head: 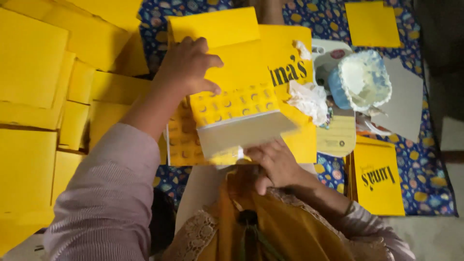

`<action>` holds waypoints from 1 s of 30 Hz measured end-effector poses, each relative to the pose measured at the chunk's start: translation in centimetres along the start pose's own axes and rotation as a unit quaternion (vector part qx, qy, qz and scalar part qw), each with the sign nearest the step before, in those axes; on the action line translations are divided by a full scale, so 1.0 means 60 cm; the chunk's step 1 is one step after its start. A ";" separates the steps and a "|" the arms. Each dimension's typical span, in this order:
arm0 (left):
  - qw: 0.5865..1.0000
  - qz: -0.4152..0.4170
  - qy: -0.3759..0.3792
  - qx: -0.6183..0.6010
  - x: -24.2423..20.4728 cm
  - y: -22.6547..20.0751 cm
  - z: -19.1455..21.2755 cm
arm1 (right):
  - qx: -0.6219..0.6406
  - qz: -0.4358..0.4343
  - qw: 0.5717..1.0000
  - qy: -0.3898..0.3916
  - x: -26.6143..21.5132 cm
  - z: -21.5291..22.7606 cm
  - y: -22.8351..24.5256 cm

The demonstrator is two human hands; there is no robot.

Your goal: Assembling yellow paper boxes by applying adhesive to templates and folding them.

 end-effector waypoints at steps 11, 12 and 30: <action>0.988 0.032 0.120 -0.095 0.035 0.066 -0.007 | -0.003 -0.047 0.999 -0.017 0.130 0.016 -0.029; 0.987 0.031 0.122 -0.096 0.028 0.054 0.000 | -0.002 -0.049 0.999 -0.018 0.130 0.015 -0.029; 1.000 -0.026 -0.002 -0.007 -0.045 0.004 -0.011 | 0.008 -0.104 0.994 0.017 0.218 -0.019 -0.074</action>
Point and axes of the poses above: each hand's wrist, its own x-axis towards the middle knuckle, its own z-axis out of the back of the hand, y = z × x, the point moved 2 cm from there along x, towards the middle knuckle, and after that the axes turned 4 degrees about x, right-handed, at the moved point
